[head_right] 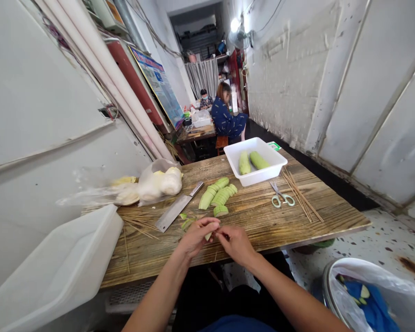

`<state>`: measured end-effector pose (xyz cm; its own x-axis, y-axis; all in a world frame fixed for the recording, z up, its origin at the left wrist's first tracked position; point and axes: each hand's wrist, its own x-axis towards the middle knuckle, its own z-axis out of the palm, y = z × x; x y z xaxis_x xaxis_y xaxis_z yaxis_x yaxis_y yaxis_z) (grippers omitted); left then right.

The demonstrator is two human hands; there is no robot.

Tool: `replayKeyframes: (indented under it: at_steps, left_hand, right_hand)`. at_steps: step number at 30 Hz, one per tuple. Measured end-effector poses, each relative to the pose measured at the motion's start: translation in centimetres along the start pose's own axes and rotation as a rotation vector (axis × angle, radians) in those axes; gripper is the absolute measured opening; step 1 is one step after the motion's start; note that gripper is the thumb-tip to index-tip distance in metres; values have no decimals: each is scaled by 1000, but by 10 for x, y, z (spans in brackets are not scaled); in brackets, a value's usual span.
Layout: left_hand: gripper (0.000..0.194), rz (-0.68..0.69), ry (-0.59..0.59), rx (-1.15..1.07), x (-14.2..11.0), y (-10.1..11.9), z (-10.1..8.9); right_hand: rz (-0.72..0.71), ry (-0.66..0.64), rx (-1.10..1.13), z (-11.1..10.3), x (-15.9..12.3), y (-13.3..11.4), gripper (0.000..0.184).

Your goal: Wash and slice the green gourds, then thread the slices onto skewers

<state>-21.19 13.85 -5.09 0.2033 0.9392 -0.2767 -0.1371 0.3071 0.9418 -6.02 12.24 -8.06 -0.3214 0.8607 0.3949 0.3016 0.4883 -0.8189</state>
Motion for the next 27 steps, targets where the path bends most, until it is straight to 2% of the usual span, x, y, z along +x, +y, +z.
replayKeyframes:
  at_steps: [3, 7, 11, 13, 16, 18, 20, 23, 25, 27]
  left_hand:
    - [33, -13, 0, -6, 4, -6, 1]
    - [35, -99, 2, -82, 7, -9, -1]
    - [34, -120, 71, -247, 8, -2, -15]
    - [32, -111, 83, -254, 8, 5, -30]
    - [27, -99, 134, -238, 10, 13, -55]
    - [25, -70, 217, -244, 12, 15, -71]
    - [27, -22, 308, -177, 15, 14, -81]
    - [39, 63, 421, 88, 20, 8, -86]
    - [46, 97, 432, 233, 23, 5, -83]
    - [47, 104, 413, 258, 24, 4, -77]
  right_hand:
    - [-17, -49, 5, 0, -2, -1, 21]
    - [-27, -99, -12, -4, -4, 3, 21]
    - [18, -106, -101, -16, -4, 13, 21]
    - [37, -143, -116, -31, -5, 21, 21]
    - [66, -188, -145, -68, -8, 34, 22]
    - [110, -176, -162, -92, -11, 40, 24]
    - [165, -104, -140, -108, -16, 42, 26]
    - [218, 11, -64, -105, -23, 37, 27]
    - [234, 25, -3, -91, -26, 33, 26]
    - [241, 15, 57, -74, -27, 31, 26]
